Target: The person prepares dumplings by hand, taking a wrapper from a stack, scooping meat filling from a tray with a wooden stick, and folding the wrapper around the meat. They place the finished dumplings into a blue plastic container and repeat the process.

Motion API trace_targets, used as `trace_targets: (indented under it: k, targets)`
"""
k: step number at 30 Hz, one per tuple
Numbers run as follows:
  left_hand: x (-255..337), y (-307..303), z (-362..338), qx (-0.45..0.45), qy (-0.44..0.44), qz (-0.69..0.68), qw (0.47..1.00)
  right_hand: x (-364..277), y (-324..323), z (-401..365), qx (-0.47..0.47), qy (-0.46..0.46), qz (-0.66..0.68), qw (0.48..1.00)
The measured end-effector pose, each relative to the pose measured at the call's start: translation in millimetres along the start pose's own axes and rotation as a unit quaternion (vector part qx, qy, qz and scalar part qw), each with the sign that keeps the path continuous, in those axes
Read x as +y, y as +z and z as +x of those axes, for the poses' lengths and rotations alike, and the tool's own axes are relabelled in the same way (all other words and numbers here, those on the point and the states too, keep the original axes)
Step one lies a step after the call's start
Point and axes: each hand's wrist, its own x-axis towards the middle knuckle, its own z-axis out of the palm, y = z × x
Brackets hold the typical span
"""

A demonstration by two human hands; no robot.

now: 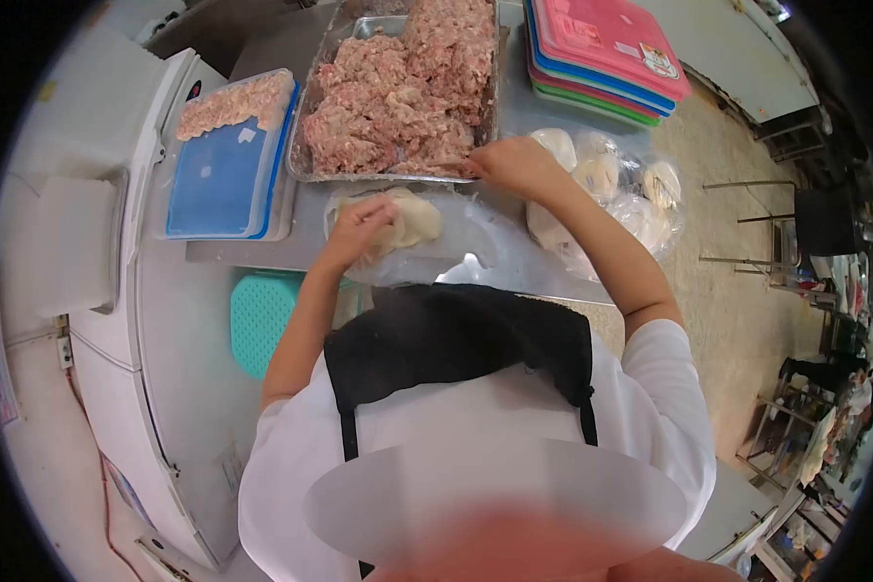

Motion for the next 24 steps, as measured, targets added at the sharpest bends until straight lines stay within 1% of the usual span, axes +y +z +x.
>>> trace_targets:
  k: [1, 2, 3, 6, 7, 9, 10, 12, 13, 15, 16, 18, 19, 21, 22, 24]
  targets:
    - [0.6, -6.7, 2.6, 0.002, 0.003, -0.144, 0.990, 4.3, -5.0, 4.6, -0.017, 0.018, -0.005, 1.000]
    - [1.6, -14.2, 6.5, 0.004, 0.004, -0.285, 0.959, 6.3, -9.9, 10.2, -0.016, 0.013, -0.034, 0.999]
    - [6.8, -17.8, 8.3, 0.005, 0.006, -0.420, 0.907, 7.7, -16.0, 15.6, -0.015, 0.007, -0.063, 0.998]
    - [23.1, -26.0, 7.9, 0.083, 0.060, -0.376, 0.921, 0.9, -4.3, 18.4, -0.037, -0.025, -0.117, 0.992]
    - [27.9, -28.9, 8.4, 0.111, 0.055, -0.349, 0.929, -2.4, 0.6, 18.0, -0.046, -0.037, -0.130, 0.990]
    - [34.7, -33.3, 8.4, 0.167, 0.042, -0.296, 0.940, -12.0, -0.7, 13.1, -0.073, -0.004, -0.101, 0.992]
    - [37.7, -37.0, 9.1, 0.169, 0.033, -0.326, 0.929, -17.9, -3.9, 11.0, -0.087, 0.013, -0.089, 0.992]
    - [40.4, -44.9, 10.3, 0.176, 0.013, -0.387, 0.905, -25.2, 4.7, 7.6, -0.060, 0.058, -0.023, 0.996]
    - [36.7, -48.8, 11.7, 0.172, 0.017, -0.406, 0.897, -29.3, 9.6, 7.6, -0.047, 0.079, 0.010, 0.996]
    - [26.2, -57.2, 18.9, 0.166, 0.026, -0.443, 0.881, -36.0, 13.7, 13.5, -0.024, 0.081, 0.075, 0.994]
    - [22.2, -60.5, 22.5, 0.195, 0.036, -0.445, 0.874, -40.2, 16.2, 17.2, -0.011, 0.083, 0.110, 0.990]
    - [22.9, -62.4, 33.9, 0.249, 0.057, -0.445, 0.858, -47.8, 23.5, 27.3, 0.050, 0.110, 0.236, 0.964]
    - [26.7, -62.7, 39.2, 0.229, 0.058, -0.467, 0.852, -51.9, 25.7, 31.6, 0.080, 0.124, 0.297, 0.943]
    - [41.0, -60.1, 49.5, 0.189, 0.057, -0.510, 0.837, -55.8, 21.9, 45.2, 0.102, 0.190, 0.385, 0.897]
    - [55.1, -53.5, 53.0, 0.168, 0.034, -0.540, 0.824, -59.7, 19.4, 51.2, 0.112, 0.223, 0.427, 0.869]
    - [87.8, -38.6, 60.5, 0.121, -0.011, -0.595, 0.795, -73.7, 17.6, 63.0, 0.129, 0.206, 0.503, 0.829]
